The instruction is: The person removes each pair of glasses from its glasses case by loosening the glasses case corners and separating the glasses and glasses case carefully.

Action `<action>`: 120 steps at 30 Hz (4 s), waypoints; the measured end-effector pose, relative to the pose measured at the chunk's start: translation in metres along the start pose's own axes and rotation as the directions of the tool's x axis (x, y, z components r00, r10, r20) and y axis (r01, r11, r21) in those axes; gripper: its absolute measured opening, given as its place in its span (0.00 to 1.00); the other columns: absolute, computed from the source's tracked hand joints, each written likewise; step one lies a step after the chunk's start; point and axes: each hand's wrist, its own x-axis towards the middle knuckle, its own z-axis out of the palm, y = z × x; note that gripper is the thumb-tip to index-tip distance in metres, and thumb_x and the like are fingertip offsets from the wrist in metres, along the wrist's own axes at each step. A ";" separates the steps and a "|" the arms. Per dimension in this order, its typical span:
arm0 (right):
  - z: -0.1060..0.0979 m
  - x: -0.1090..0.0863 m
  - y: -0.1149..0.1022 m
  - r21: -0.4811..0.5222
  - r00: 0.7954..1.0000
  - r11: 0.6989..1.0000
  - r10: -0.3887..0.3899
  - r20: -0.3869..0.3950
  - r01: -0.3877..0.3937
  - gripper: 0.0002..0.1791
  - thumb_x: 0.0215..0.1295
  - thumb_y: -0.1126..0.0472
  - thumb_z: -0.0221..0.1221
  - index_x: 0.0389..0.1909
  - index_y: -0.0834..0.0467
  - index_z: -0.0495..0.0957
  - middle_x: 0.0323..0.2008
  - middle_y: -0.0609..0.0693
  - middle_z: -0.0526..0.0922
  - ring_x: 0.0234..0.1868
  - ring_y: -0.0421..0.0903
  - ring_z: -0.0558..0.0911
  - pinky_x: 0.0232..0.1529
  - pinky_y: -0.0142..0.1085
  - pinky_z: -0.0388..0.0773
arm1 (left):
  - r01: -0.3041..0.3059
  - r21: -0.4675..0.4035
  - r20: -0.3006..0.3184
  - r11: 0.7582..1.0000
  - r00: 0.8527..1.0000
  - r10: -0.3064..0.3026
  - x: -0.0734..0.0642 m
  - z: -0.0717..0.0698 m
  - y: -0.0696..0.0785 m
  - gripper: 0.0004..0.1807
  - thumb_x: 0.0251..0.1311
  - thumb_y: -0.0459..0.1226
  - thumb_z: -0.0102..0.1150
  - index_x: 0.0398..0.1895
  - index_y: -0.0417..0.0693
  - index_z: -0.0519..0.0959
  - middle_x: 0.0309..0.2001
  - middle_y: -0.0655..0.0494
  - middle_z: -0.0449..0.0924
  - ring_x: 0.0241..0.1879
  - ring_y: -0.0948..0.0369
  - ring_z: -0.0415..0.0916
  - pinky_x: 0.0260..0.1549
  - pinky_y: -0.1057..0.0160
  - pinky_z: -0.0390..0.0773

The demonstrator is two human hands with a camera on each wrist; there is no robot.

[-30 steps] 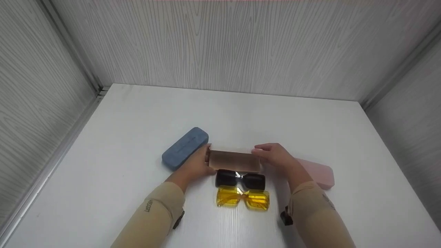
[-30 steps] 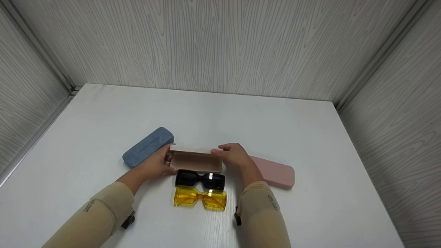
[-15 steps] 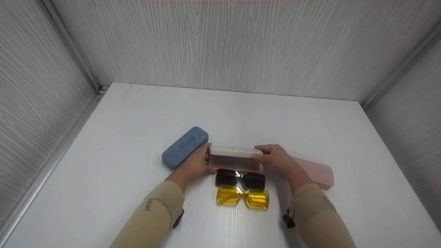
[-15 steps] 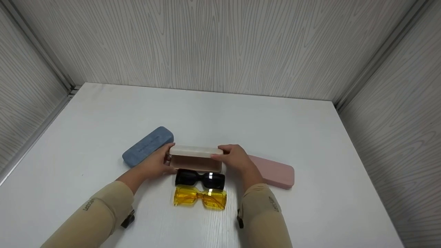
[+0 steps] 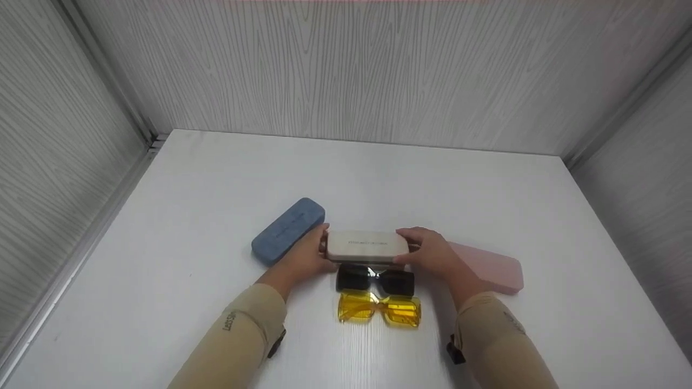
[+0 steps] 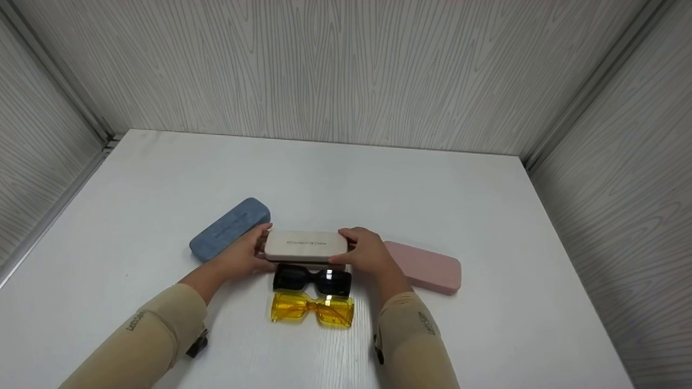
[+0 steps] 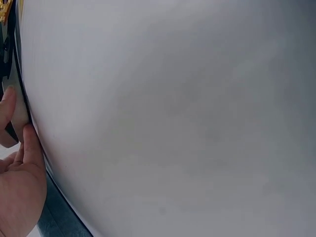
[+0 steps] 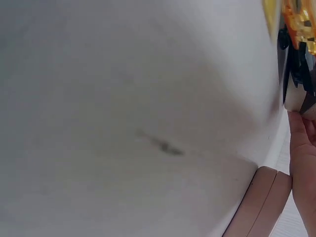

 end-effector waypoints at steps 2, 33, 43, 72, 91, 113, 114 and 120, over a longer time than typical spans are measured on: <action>0.001 0.000 0.000 -0.012 1.000 1.000 -0.012 -0.007 0.012 0.44 0.37 0.49 0.73 0.61 0.49 0.69 0.62 0.48 0.67 0.61 0.50 0.68 0.61 0.44 0.65 | 0.008 -0.011 0.007 1.000 1.000 -0.008 0.000 -0.001 0.000 0.53 0.41 0.31 0.68 0.70 0.48 0.48 0.65 0.50 0.61 0.56 0.58 0.66 0.61 0.58 0.62; 0.011 -0.004 -0.003 -0.239 0.984 0.956 -0.180 -0.008 0.172 0.45 0.42 0.52 0.71 0.65 0.53 0.63 0.61 0.52 0.67 0.63 0.50 0.64 0.65 0.45 0.58 | -0.002 0.072 -0.006 0.997 1.000 0.002 -0.003 -0.001 0.000 0.41 0.43 0.32 0.67 0.64 0.48 0.60 0.57 0.54 0.67 0.57 0.60 0.64 0.63 0.58 0.59; 0.009 -0.005 -0.006 -0.339 0.986 0.928 -0.166 0.003 0.157 0.45 0.43 0.57 0.71 0.65 0.53 0.62 0.61 0.52 0.67 0.61 0.51 0.66 0.64 0.46 0.59 | -0.027 0.108 0.003 0.994 1.000 0.026 -0.001 -0.001 0.001 0.38 0.38 0.32 0.68 0.58 0.46 0.64 0.53 0.55 0.68 0.55 0.60 0.64 0.62 0.59 0.59; -0.041 -0.009 -0.011 0.355 0.996 0.935 0.041 -0.082 -0.009 0.39 0.42 0.56 0.71 0.58 0.40 0.67 0.59 0.38 0.68 0.63 0.40 0.64 0.68 0.45 0.51 | -0.144 -0.410 -0.080 0.901 0.989 0.121 0.020 -0.018 0.033 0.39 0.45 0.28 0.67 0.64 0.46 0.64 0.60 0.52 0.65 0.57 0.55 0.67 0.52 0.65 0.73; -0.054 0.003 0.009 0.184 0.999 0.982 -0.038 -0.032 0.043 0.39 0.49 0.75 0.61 0.64 0.55 0.61 0.64 0.52 0.62 0.65 0.49 0.62 0.60 0.41 0.66 | -0.072 -0.405 -0.058 0.911 0.997 0.053 0.037 0.007 0.038 0.38 0.43 0.24 0.65 0.63 0.45 0.66 0.59 0.51 0.68 0.58 0.57 0.68 0.55 0.64 0.70; -0.047 0.001 0.011 -0.021 0.996 0.996 0.087 -0.035 -0.088 0.39 0.51 0.66 0.64 0.65 0.52 0.60 0.66 0.51 0.62 0.66 0.51 0.61 0.63 0.45 0.61 | -0.010 -0.071 0.001 0.997 1.000 0.010 0.044 0.018 0.040 0.35 0.48 0.30 0.65 0.62 0.45 0.65 0.59 0.53 0.69 0.61 0.58 0.64 0.62 0.61 0.60; -0.046 0.001 0.010 -0.026 0.995 0.995 0.090 -0.037 -0.091 0.39 0.51 0.65 0.64 0.65 0.52 0.60 0.66 0.51 0.62 0.66 0.51 0.61 0.63 0.46 0.61 | -0.009 -0.063 -0.001 0.998 1.000 0.009 0.044 0.018 0.040 0.34 0.48 0.30 0.65 0.62 0.45 0.65 0.59 0.53 0.69 0.60 0.58 0.64 0.62 0.61 0.60; -0.046 0.003 0.010 -0.059 0.994 0.992 0.107 -0.030 -0.109 0.44 0.50 0.60 0.66 0.68 0.50 0.55 0.67 0.52 0.59 0.67 0.52 0.59 0.65 0.46 0.58 | -0.014 -0.034 -0.006 0.999 1.000 0.014 0.043 0.016 0.041 0.36 0.49 0.32 0.65 0.64 0.43 0.64 0.61 0.49 0.67 0.61 0.55 0.64 0.62 0.60 0.62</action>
